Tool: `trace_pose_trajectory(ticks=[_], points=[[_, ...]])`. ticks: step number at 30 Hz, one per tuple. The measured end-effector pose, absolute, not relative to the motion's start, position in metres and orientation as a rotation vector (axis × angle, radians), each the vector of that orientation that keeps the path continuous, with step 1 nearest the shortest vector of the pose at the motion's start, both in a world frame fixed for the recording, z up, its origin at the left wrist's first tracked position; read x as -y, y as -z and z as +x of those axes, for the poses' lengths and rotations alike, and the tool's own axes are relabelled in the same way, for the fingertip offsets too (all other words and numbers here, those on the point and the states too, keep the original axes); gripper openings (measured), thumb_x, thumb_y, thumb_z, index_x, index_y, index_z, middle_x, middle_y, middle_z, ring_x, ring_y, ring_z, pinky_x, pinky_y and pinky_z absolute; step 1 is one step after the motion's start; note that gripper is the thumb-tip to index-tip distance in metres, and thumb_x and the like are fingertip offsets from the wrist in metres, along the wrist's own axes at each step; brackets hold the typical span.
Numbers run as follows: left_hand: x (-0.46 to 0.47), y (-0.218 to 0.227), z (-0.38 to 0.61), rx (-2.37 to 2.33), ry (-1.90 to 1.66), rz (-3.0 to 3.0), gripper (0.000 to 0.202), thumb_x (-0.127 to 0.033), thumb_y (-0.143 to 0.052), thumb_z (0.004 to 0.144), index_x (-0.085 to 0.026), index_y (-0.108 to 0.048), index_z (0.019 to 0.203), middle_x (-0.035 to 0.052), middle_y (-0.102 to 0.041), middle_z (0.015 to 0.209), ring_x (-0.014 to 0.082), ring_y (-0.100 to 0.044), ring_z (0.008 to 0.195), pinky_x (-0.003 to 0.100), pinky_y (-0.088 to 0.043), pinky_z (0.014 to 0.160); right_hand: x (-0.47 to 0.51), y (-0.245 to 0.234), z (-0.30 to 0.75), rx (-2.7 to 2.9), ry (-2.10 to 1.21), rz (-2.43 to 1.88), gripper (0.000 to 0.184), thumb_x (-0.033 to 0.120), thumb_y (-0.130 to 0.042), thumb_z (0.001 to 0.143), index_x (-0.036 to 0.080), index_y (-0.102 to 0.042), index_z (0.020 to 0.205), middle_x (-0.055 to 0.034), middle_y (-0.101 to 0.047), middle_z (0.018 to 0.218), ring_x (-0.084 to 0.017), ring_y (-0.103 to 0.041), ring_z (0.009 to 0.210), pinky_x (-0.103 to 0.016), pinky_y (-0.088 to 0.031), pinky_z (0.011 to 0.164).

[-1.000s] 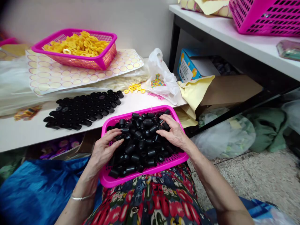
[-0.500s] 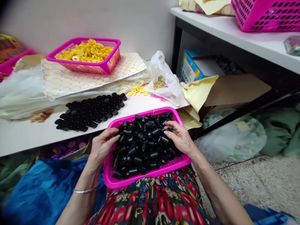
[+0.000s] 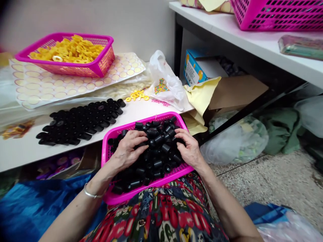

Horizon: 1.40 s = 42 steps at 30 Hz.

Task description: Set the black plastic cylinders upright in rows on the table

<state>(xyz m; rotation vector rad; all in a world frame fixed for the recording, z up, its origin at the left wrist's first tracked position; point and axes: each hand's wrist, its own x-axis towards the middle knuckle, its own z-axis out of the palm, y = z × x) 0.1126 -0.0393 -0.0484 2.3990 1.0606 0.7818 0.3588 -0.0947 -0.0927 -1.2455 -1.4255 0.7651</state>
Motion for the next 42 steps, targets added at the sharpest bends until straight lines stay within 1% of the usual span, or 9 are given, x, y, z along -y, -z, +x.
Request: trace_pose_trajectory(ticks=[5, 9, 12, 14, 17, 24, 31, 37, 42], points=[[0.042, 0.042, 0.134, -0.928, -0.624, 2.588, 0.029, -0.011, -0.049, 0.080, -0.018, -0.066, 0.102, 0.0102, -0.063, 0.110, 0.0254, -0.053, 0.104, 0.043, -0.046, 0.089, 0.102, 0.091, 0.364, 1.473, -0.673, -1.317, 0.043, 0.003, -0.046, 0.067, 0.022, -0.056, 0.104, -0.0097, -0.052, 0.127, -0.024, -0.048, 0.123, -0.046, -0.039, 0.104], [0.055, 0.038, 0.152, -0.652, -0.284, 2.737, 0.060, -0.008, -0.051, 0.072, -0.019, -0.048, 0.131, 0.0149, -0.046, 0.138, 0.0378, -0.028, 0.133, 0.062, -0.031, 0.100, 0.109, 0.091, 0.361, 1.659, -0.600, -1.462, 0.046, 0.009, -0.054, 0.072, 0.019, -0.051, 0.117, -0.0145, -0.048, 0.132, -0.027, -0.043, 0.126, -0.051, -0.037, 0.105], [0.061, 0.037, 0.158, -0.568, -0.183, 2.733, 0.034, -0.012, -0.051, 0.077, -0.019, -0.062, 0.108, 0.0134, -0.055, 0.125, 0.0377, -0.029, 0.134, 0.068, -0.022, 0.102, 0.116, 0.086, 0.354, 1.778, -0.627, -1.458, 0.044, 0.011, -0.053, 0.077, 0.019, -0.051, 0.120, -0.0145, -0.049, 0.133, -0.027, -0.043, 0.126, -0.051, -0.036, 0.106], [0.062, 0.037, 0.153, -0.610, -0.209, 2.702, 0.019, -0.014, -0.051, 0.080, -0.019, -0.065, 0.091, 0.0105, -0.062, 0.109, 0.0351, -0.035, 0.131, 0.066, -0.020, 0.104, 0.123, 0.080, 0.351, 1.843, -0.776, -1.373, 0.040, 0.010, -0.053, 0.078, 0.019, -0.053, 0.117, -0.0131, -0.051, 0.130, -0.025, -0.046, 0.124, -0.048, -0.039, 0.105], [0.058, 0.038, 0.135, -0.712, -0.283, 2.627, 0.020, -0.012, -0.053, 0.079, -0.021, -0.067, 0.091, 0.0070, -0.066, 0.095, 0.0316, -0.043, 0.125, 0.061, -0.025, 0.105, 0.132, 0.073, 0.351, 1.773, -0.971, -1.252, 0.033, 0.011, -0.056, 0.078, 0.020, -0.057, 0.110, -0.0114, -0.055, 0.127, -0.023, -0.052, 0.119, -0.043, -0.044, 0.102], [0.053, 0.056, 0.102, -0.669, -0.568, 2.461, 0.024, -0.014, -0.054, 0.083, -0.022, -0.064, 0.103, 0.0063, -0.067, 0.102, 0.0220, -0.056, 0.108, 0.047, -0.037, 0.105, 0.130, 0.087, 0.365, 1.316, -0.770, -1.371, 0.014, 0.016, -0.054, 0.083, 0.021, -0.060, 0.094, -0.0082, -0.057, 0.112, -0.018, -0.061, 0.093, -0.035, -0.056, 0.079], [0.053, 0.059, 0.113, -0.727, -0.612, 2.491, 0.021, -0.016, -0.057, 0.082, -0.018, -0.065, 0.101, 0.0081, -0.067, 0.098, 0.0245, -0.052, 0.112, 0.045, -0.044, 0.099, 0.112, 0.080, 0.373, 1.777, -0.384, -1.541, 0.027, 0.013, -0.055, 0.079, 0.021, -0.057, 0.105, -0.0088, -0.060, 0.114, -0.026, -0.051, 0.103, -0.046, -0.048, 0.089], [0.050, 0.059, 0.112, -0.775, -0.765, 2.475, 0.017, -0.015, -0.059, 0.081, -0.018, -0.065, 0.097, 0.0073, -0.068, 0.092, 0.0235, -0.054, 0.107, 0.043, -0.046, 0.095, 0.102, 0.075, 0.369, 1.975, -0.319, -1.650, 0.032, 0.024, -0.057, 0.082, 0.019, -0.055, 0.113, -0.0103, -0.062, 0.113, -0.028, -0.051, 0.098, -0.044, -0.047, 0.084], [0.050, 0.052, 0.111, -0.781, -0.784, 2.463, 0.014, -0.011, -0.058, 0.080, -0.018, -0.065, 0.089, 0.0058, -0.068, 0.089, 0.0206, -0.056, 0.097, 0.042, -0.045, 0.094, 0.090, 0.072, 0.363, 2.091, -0.263, -1.631, 0.023, 0.026, -0.057, 0.083, 0.018, -0.058, 0.104, -0.0095, -0.064, 0.107, -0.027, -0.052, 0.095, -0.042, -0.044, 0.080]])
